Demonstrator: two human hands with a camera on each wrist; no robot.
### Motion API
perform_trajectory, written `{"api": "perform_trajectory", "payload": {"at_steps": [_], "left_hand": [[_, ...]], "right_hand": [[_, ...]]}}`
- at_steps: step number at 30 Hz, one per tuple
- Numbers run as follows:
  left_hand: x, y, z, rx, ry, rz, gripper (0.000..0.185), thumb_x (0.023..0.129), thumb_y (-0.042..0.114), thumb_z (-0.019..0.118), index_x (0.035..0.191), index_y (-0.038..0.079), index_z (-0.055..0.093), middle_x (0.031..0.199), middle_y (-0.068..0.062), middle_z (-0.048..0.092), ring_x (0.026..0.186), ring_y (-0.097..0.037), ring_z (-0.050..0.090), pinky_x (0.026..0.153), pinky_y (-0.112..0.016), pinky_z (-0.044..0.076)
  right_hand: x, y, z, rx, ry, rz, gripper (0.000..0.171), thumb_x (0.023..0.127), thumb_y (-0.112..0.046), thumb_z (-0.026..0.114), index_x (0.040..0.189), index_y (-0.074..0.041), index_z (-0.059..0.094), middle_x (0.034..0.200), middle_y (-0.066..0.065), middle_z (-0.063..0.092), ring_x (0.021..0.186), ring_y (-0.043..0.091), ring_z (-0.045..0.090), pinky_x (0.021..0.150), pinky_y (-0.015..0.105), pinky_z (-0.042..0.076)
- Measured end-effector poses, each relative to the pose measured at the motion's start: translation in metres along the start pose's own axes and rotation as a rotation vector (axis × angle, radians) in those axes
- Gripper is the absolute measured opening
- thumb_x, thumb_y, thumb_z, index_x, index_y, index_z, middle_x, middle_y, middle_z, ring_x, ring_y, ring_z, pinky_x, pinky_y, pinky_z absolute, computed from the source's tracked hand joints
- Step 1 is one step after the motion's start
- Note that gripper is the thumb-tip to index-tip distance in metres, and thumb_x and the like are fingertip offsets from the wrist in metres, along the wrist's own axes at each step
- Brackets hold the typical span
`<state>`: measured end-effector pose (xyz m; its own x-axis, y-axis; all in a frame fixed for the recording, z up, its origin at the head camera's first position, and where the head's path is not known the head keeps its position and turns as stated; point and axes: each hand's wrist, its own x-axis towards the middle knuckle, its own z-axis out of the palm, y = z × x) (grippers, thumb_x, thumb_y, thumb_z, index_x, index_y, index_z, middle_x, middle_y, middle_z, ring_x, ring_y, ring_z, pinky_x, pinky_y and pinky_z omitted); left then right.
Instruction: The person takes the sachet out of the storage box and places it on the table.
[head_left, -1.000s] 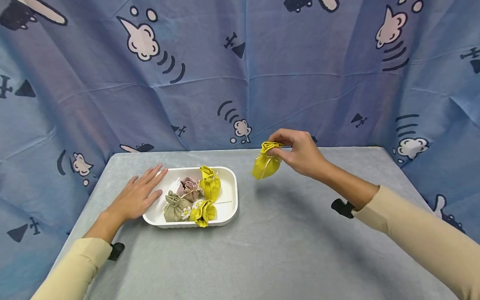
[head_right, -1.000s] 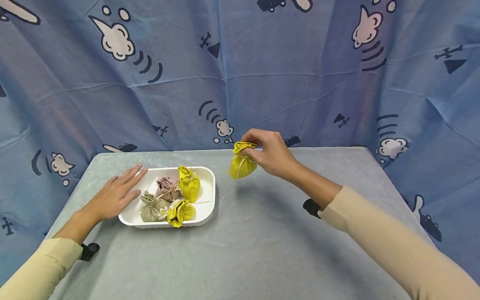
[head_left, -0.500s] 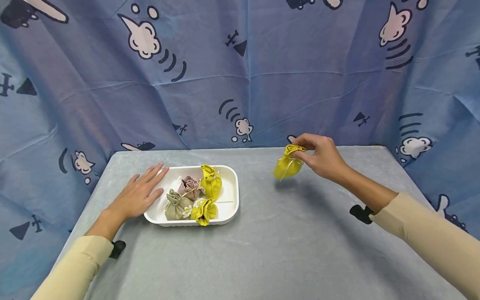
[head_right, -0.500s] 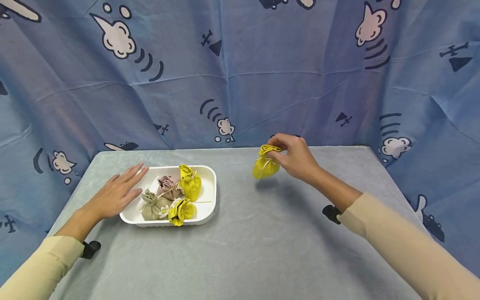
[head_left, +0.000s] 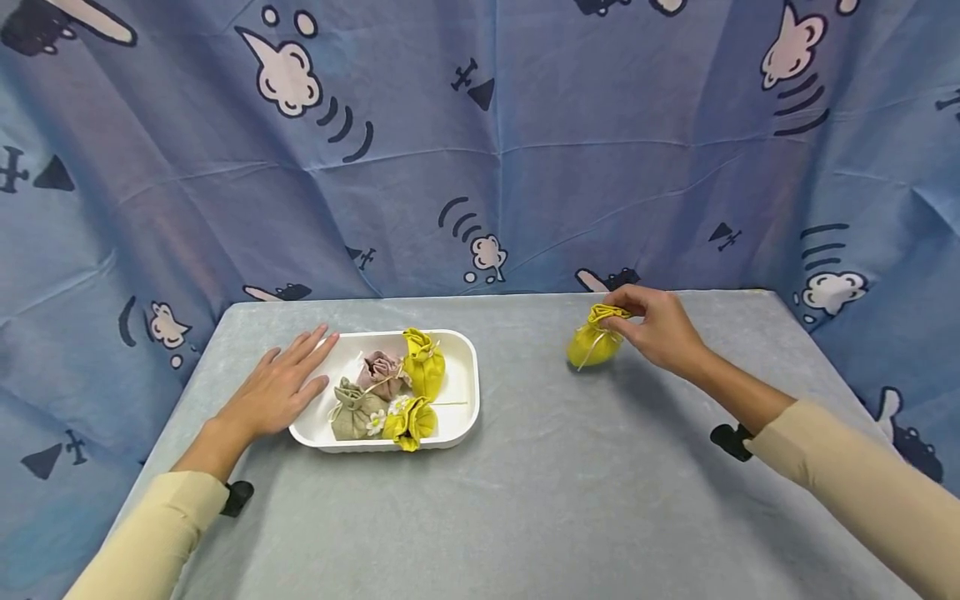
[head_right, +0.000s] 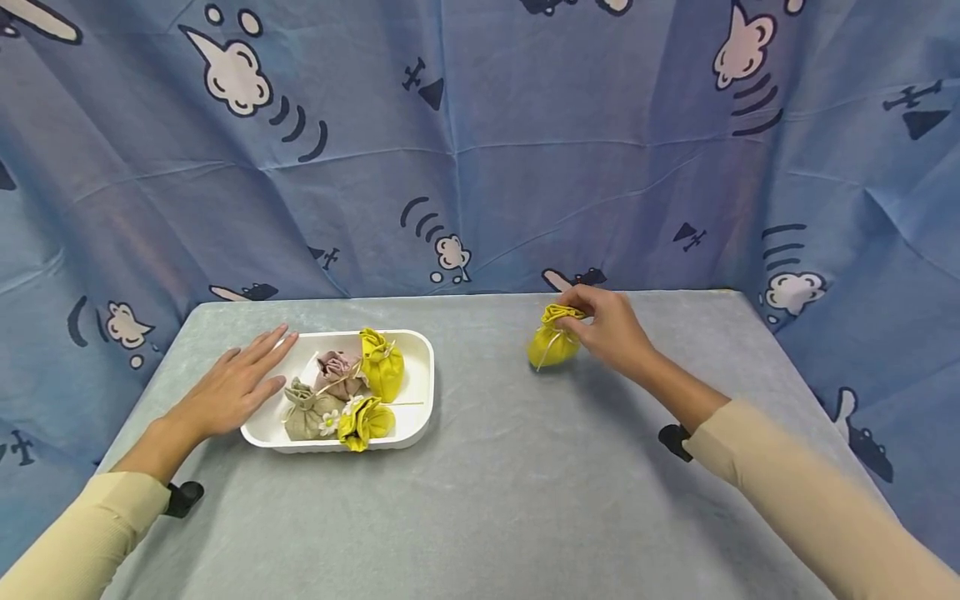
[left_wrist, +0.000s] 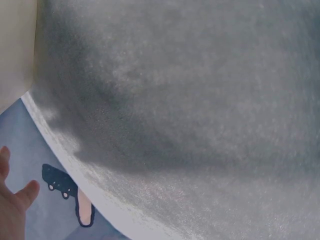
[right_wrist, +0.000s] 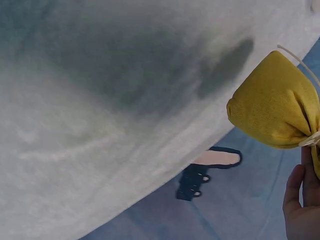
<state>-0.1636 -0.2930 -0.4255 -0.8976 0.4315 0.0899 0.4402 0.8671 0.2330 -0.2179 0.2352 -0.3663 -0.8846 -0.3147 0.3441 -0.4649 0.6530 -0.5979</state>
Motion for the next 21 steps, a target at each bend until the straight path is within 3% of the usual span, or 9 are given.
{"api": "perform_trajectory", "payload": {"at_steps": [10,15,19,21], "left_hand": [[0.002,0.001,0.000,0.003,-0.019,-0.014,0.060,0.106,0.030,0.044,0.160,0.014,0.023,0.166,-0.010,0.014,0.146,-0.045,0.023,0.108,-0.071,0.021],[0.002,0.002,-0.002,0.002,-0.016,-0.013,0.060,0.106,0.030,0.044,0.160,0.013,0.024,0.165,-0.013,0.017,0.146,-0.045,0.024,0.108,-0.071,0.021],[0.002,0.003,-0.003,0.002,-0.019,-0.015,0.060,0.106,0.030,0.043,0.160,0.013,0.023,0.165,-0.013,0.016,0.146,-0.045,0.023,0.109,-0.071,0.021],[0.002,0.002,-0.003,0.002,-0.020,-0.016,0.060,0.106,0.030,0.043,0.160,0.014,0.022,0.166,-0.012,0.015,0.146,-0.045,0.023,0.109,-0.071,0.020]], "right_hand": [[-0.008,0.016,0.007,0.009,0.005,-0.007,0.017,0.082,0.002,0.079,0.096,-0.001,0.071,0.094,0.011,0.072,0.090,0.028,0.070,0.080,0.026,0.056],[-0.010,0.017,0.008,0.013,-0.016,0.029,0.019,0.082,0.000,0.079,0.100,-0.002,0.071,0.098,0.011,0.072,0.091,0.028,0.070,0.080,0.030,0.057],[-0.009,0.016,0.005,0.021,-0.058,0.030,0.024,0.083,0.002,0.078,0.105,-0.001,0.070,0.102,0.012,0.071,0.094,0.028,0.069,0.081,0.026,0.056],[-0.007,0.013,0.003,0.017,-0.089,0.018,0.026,0.083,0.002,0.078,0.108,0.000,0.069,0.104,0.013,0.071,0.096,0.030,0.069,0.083,0.032,0.057]]}}
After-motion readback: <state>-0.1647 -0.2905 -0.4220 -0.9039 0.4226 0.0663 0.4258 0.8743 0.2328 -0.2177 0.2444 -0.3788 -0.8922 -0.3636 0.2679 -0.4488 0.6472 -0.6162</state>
